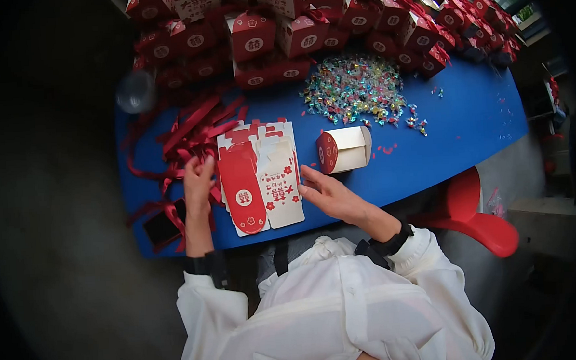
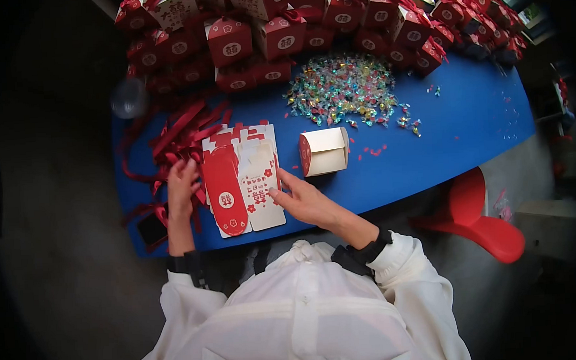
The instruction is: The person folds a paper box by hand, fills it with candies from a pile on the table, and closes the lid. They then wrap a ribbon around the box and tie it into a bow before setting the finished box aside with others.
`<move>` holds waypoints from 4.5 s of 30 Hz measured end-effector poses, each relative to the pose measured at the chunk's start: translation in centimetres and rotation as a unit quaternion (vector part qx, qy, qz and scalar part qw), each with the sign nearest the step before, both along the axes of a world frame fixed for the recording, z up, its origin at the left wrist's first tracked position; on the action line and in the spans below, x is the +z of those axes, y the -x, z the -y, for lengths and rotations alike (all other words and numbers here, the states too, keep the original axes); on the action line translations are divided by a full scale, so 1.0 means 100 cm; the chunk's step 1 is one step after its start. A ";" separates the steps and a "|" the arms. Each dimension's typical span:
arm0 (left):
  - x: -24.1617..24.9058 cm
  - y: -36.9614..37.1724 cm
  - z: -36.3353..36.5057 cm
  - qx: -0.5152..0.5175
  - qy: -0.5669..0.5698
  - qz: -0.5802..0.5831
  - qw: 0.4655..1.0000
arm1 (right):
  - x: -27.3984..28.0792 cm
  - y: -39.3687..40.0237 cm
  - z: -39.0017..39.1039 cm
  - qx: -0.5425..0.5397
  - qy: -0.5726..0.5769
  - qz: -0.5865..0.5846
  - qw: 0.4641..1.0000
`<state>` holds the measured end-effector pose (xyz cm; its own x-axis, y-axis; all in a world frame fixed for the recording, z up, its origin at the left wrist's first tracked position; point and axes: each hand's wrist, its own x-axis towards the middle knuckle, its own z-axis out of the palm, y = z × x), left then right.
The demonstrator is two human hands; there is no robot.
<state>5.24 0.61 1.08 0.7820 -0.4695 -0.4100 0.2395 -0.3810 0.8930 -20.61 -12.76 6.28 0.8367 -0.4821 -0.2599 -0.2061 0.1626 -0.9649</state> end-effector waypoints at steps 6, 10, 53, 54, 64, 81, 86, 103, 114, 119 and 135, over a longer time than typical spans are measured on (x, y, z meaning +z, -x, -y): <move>-0.014 0.056 -0.007 -0.153 -0.217 0.375 0.888 | -0.046 -0.035 -0.011 -0.167 -0.204 -0.123 0.957; -0.019 0.042 -0.002 -0.136 -0.199 0.313 0.919 | -0.056 -0.046 -0.004 -0.050 -0.275 -0.069 0.958; 0.062 0.047 -0.009 -0.197 0.218 -0.190 0.937 | 0.023 -0.072 -0.011 0.106 0.070 -0.013 0.992; 0.063 0.047 -0.009 -0.193 0.219 -0.191 0.937 | 0.023 -0.072 -0.011 0.106 0.069 -0.013 0.992; 0.068 0.052 0.006 -0.193 0.135 -0.101 0.967 | 0.012 -0.071 -0.011 0.104 0.071 -0.006 0.992; 0.074 0.049 0.017 -0.205 0.113 -0.067 0.970 | 0.016 -0.074 -0.007 0.129 0.078 -0.021 0.988; 0.076 0.049 0.021 -0.214 0.113 -0.048 0.969 | 0.013 -0.074 -0.008 0.126 0.106 -0.004 0.986; 0.072 0.044 0.017 -0.233 0.121 -0.057 0.963 | 0.015 -0.073 -0.006 0.099 0.085 -0.020 0.991; 0.072 0.045 0.017 -0.232 0.116 -0.060 0.964 | 0.014 -0.072 -0.006 0.104 0.066 -0.038 0.992; 0.071 0.045 0.017 -0.234 0.116 -0.057 0.964 | 0.007 -0.072 -0.007 0.085 0.082 -0.002 0.993; 0.027 0.107 0.025 -0.443 -0.108 0.339 0.823 | -0.054 -0.028 0.005 0.009 -0.244 -0.055 0.968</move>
<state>-5.44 -1.87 3.81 0.2558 -0.9517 -0.1696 -0.7425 -0.3057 0.5960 -17.83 -13.26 0.84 0.7973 -0.2654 -0.5421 -0.3107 0.5895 -0.7457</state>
